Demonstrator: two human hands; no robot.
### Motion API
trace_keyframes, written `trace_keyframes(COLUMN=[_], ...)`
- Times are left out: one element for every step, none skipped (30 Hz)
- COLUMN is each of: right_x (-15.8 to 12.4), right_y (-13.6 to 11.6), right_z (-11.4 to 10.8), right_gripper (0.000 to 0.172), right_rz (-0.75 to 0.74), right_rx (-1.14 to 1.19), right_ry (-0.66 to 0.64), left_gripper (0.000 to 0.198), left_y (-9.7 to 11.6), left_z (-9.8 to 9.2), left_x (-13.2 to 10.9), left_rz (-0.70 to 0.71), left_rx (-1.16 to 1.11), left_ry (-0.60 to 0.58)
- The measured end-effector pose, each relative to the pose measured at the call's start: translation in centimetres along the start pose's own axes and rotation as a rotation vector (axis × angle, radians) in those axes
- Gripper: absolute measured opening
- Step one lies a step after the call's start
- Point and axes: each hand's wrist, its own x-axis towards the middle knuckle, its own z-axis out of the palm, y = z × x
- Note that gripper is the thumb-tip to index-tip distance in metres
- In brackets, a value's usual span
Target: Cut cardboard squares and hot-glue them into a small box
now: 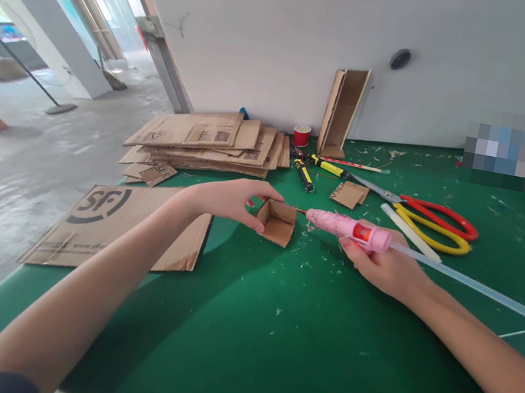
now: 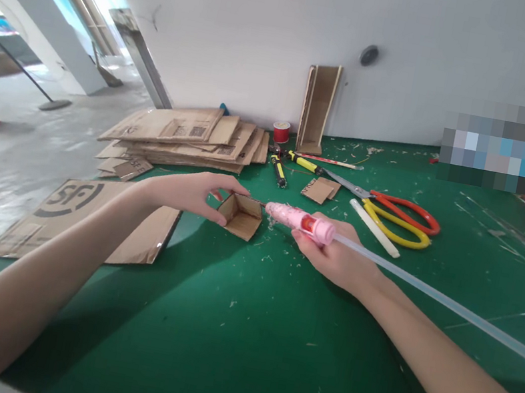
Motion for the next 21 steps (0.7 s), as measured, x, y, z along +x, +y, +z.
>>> trace_keyframes(right_x=[-0.02,-0.04,-0.05,-0.05,-0.04,-0.02,0.0,0.01,0.02,0.02,0.02,0.01,-0.01,-0.02,-0.05,-0.07,-0.09,-0.11,-0.13,-0.14,-0.14], right_y=[0.01,0.01,0.0,-0.01,-0.01,0.0,0.01,0.02,0.04,0.06,0.08,0.1,0.12,0.13,0.15,0.16,0.16,0.16,0.13,0.08,0.01], right_z=[0.01,0.02,0.02,0.02,0.02,0.01,0.01,0.0,0.0,-0.01,-0.01,0.0,0.01,0.01,0.02,0.03,0.03,0.02,0.01,-0.02,-0.07], right_gripper=[0.026,0.026,0.026,0.026,0.026,0.026,0.026,0.026,0.027,0.027,0.027,0.028,0.028,0.028,0.028,0.028,0.028,0.029,0.029,0.029,0.031], right_rz=[0.002,0.003,0.004,0.006,0.008,0.011,0.014,0.018,0.02,0.02,0.021,0.023,0.029,0.039,0.052,0.063,0.067,0.064,0.057,0.049,0.043], right_rx=[0.003,0.005,0.005,0.002,-0.002,-0.008,-0.015,-0.022,-0.025,-0.026,-0.025,-0.022,-0.016,-0.008,-0.001,0.001,0.0,-0.005,-0.012,-0.017,-0.016], right_ry=[-0.006,-0.012,-0.017,-0.021,-0.025,-0.024,-0.026,-0.03,-0.036,-0.042,-0.044,-0.043,-0.038,-0.03,-0.023,-0.019,-0.02,-0.027,-0.039,-0.052,-0.067], left_gripper=[0.066,0.067,0.067,0.067,0.067,0.068,0.068,0.068,0.068,0.067,0.067,0.067,0.067,0.067,0.066,0.066,0.066,0.066,0.066,0.066,0.066], left_y=[-0.07,-0.14,-0.2,-0.26,-0.3,-0.32,-0.32,-0.3,-0.26,-0.21,-0.16,-0.1,-0.06,-0.03,0.0,0.01,0.0,-0.01,-0.02,-0.04,-0.06], left_z=[0.01,0.02,0.03,0.04,0.05,0.06,0.06,0.05,0.04,0.02,0.0,-0.02,-0.04,-0.05,-0.06,-0.06,-0.06,-0.06,-0.06,-0.05,-0.05], left_x=[0.0,0.01,0.01,0.02,0.02,0.01,0.01,0.0,-0.02,-0.03,-0.04,-0.05,-0.05,-0.05,-0.05,-0.05,-0.04,-0.03,-0.02,-0.02,-0.02], left_rz=[0.001,0.002,0.003,0.004,0.002,-0.002,-0.006,-0.01,-0.011,-0.01,-0.01,-0.01,-0.011,-0.013,-0.014,-0.012,-0.008,-0.005,-0.005,-0.009,-0.014], left_rx=[0.005,0.01,0.016,0.019,0.02,0.017,0.012,0.01,0.012,0.017,0.023,0.027,0.027,0.024,0.021,0.019,0.022,0.028,0.033,0.036,0.034], left_ry=[0.0,0.001,0.002,0.002,0.002,0.002,0.001,-0.002,-0.003,-0.002,-0.002,-0.002,-0.002,-0.004,-0.007,-0.008,-0.008,-0.005,-0.005,-0.006,-0.01])
